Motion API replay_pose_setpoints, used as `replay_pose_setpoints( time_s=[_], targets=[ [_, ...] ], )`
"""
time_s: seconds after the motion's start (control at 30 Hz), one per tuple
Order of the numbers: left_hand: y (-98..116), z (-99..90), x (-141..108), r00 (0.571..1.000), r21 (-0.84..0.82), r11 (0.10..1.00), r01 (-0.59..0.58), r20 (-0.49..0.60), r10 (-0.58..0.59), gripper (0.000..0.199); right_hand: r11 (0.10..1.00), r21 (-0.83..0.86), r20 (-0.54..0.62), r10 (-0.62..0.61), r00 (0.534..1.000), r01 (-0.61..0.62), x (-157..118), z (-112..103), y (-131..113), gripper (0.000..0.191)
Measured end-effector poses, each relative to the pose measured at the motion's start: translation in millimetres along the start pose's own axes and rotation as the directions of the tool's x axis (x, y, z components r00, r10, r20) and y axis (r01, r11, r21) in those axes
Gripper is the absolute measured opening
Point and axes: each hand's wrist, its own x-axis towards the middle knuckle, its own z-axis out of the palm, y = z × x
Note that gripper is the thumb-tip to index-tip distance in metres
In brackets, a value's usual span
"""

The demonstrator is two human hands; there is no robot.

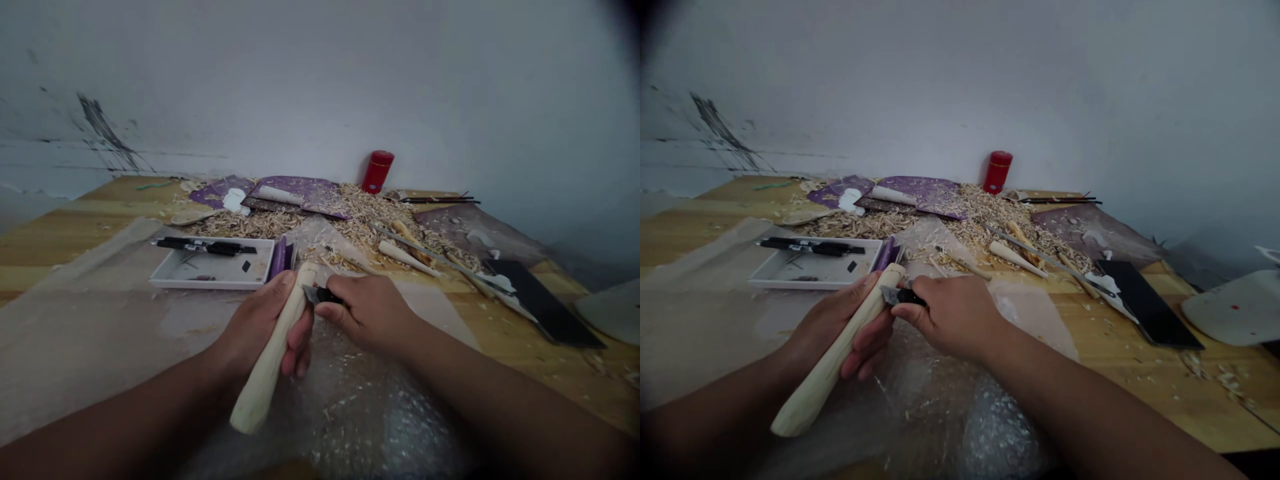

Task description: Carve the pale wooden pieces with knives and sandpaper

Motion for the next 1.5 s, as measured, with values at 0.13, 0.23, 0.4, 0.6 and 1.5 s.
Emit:
replay_pose_setpoints(
  time_s=[0.13, 0.23, 0.4, 0.6, 1.5],
  targets=[
    [2, 4.4, -3, 0.999, -0.056, 0.998, -0.024, 0.028, 0.025, 0.044, 0.995, -0.035, -0.066, 0.095, 0.993, -0.097, 3, -4, 10, 0.05],
    [4, 8.8, -5, 0.994, -0.076, 0.992, -0.105, -0.005, 0.105, 0.028, 0.974, -0.013, -0.211, 0.217, 0.953, -0.225, 2, -11, 20, 0.047],
    [3, 3.4, 3, 0.985, 0.017, 0.993, -0.12, -0.124, 0.121, 0.023, 0.994, 0.02, -0.19, 0.112, 0.975, -0.11, -2, -11, 15, 0.047],
    [0, -1.0, 7, 0.987, 0.033, 0.998, -0.051, -0.152, 0.056, 0.03, 1.0, -0.008, -0.006, 0.024, 1.0, -0.024, 1, -1, 2, 0.05],
    [3, -2.0, 6, 0.997, 0.011, 0.998, 0.064, -0.044, -0.063, 0.062, 0.984, -0.174, -0.074, 0.03, 0.997, -0.043, 1, -3, 1, 0.05]
  ],
)
